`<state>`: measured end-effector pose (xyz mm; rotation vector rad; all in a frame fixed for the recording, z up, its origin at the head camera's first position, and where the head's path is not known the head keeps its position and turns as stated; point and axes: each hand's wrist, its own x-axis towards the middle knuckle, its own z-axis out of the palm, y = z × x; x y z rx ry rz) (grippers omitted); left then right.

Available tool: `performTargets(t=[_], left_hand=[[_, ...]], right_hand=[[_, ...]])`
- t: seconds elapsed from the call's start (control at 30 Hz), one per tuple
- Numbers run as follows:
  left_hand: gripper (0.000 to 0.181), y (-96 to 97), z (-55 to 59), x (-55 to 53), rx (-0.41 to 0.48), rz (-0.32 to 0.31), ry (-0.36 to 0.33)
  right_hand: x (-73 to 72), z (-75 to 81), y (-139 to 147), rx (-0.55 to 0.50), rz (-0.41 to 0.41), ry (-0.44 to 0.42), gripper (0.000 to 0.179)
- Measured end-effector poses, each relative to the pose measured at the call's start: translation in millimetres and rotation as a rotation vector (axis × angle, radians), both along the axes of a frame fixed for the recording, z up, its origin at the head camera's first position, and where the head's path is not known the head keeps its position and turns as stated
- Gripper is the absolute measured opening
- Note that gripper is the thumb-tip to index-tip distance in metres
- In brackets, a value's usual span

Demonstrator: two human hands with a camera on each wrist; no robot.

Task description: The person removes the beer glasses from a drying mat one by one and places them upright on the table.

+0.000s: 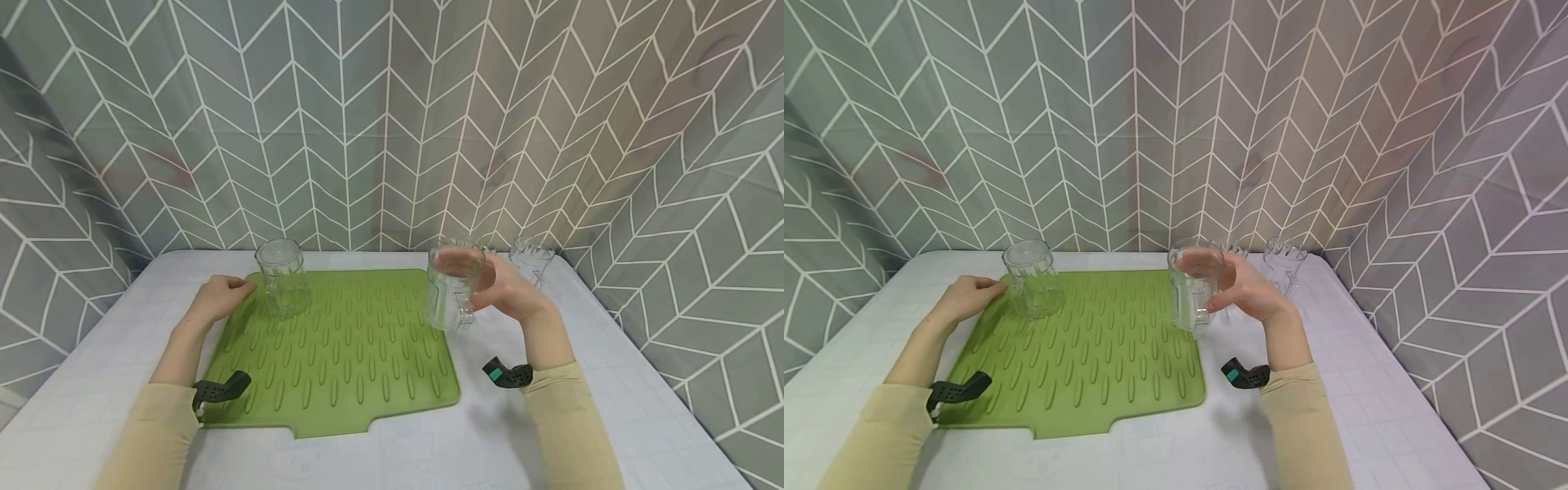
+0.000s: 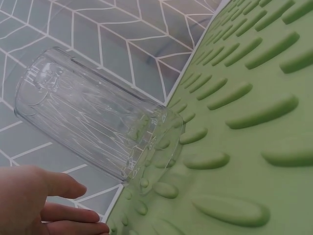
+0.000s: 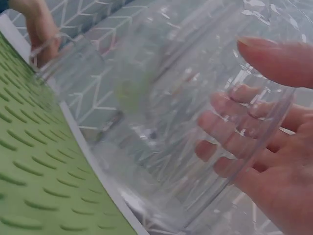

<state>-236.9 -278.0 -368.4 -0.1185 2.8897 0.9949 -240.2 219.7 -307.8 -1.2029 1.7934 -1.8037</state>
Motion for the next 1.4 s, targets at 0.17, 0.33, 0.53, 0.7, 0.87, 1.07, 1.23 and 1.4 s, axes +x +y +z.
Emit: performTargets(t=[0.17,0.33,0.53,0.7,0.87,1.07,1.23,1.4], left_hand=[[0.068,0.1,-0.2,-0.4,-0.009,0.001,0.001],[0.068,0.5,0.1,-0.4,-0.01,0.002,-0.001],[0.067,0.1,-0.5,-0.7,-0.015,-0.01,-0.002],[0.068,-0.4,-2.0,-1.4,-0.021,-0.013,0.002],[0.068,0.1,-2.7,-1.9,-0.026,-0.015,0.011],[0.066,1.4,-1.6,-1.1,-0.025,-0.017,0.028],[0.066,2.0,-2.3,-0.1,-0.026,-0.02,0.032],[0.066,1.7,-4.6,-1.8,-0.02,-0.016,0.025]], right_hand=[[-0.6,-0.8,21.0,0.065,0.006,0.088,0.082],[-1.7,-4.3,45.0,0.129,0.024,0.159,0.082],[-4.8,-13.4,70.6,0.133,0.0,0.163,0.082],[-7.3,-23.7,91.0,0.088,-0.036,0.139,0.081],[-7.3,-31.7,110.7,0.041,-0.095,0.098,0.081],[-7.7,-42.9,131.3,-0.017,-0.09,0.111,0.084],[-4.4,-52.2,142.6,-0.041,-0.121,0.071,0.085],[-5.3,-65.8,153.0,-0.12,-0.078,0.043,0.086]])
